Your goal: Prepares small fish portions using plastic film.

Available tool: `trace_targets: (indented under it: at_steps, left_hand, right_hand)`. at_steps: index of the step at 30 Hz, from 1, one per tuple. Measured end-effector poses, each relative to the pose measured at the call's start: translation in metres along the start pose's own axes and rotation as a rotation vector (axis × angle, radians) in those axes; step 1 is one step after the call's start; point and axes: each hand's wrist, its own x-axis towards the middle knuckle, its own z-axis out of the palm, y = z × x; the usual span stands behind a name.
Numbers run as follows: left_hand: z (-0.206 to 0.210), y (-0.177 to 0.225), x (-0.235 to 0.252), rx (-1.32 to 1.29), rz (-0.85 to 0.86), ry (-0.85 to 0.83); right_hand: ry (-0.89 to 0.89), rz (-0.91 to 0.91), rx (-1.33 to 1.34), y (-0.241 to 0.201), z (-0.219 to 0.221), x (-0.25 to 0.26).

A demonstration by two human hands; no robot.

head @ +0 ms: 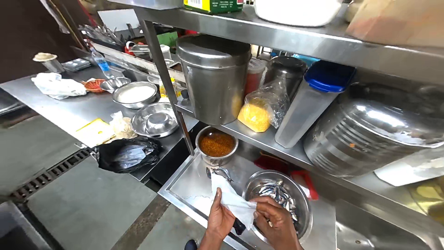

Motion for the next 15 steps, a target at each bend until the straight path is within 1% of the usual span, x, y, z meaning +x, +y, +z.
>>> trace_targets:
  at_steps: [4,8,10,12,14,15]
  left_hand:
    - [0.013,-0.004,0.000,0.031,0.016,0.074]
    - [0.010,-0.005,-0.003,0.054,0.012,0.044]
    - [0.012,-0.005,-0.006,0.090,0.004,0.049]
    - [0.014,-0.006,-0.010,0.117,-0.012,0.045]
    - [0.014,-0.006,-0.012,0.125,-0.042,0.048]
    - [0.012,-0.006,-0.011,0.130,-0.050,0.064]
  right_hand:
    - [0.114,-0.065,-0.122,0.008,-0.004,-0.008]
    - [0.210,-0.012,-0.179,0.012,-0.007,-0.012]
    - [0.254,0.023,-0.383,0.017,-0.009,-0.011]
    - [0.177,0.038,-0.544,0.020,-0.011,-0.007]
    - [0.061,0.007,-0.606,0.023,-0.009,-0.003]
    - [0.033,-0.033,-0.619,0.027,-0.007,-0.002]
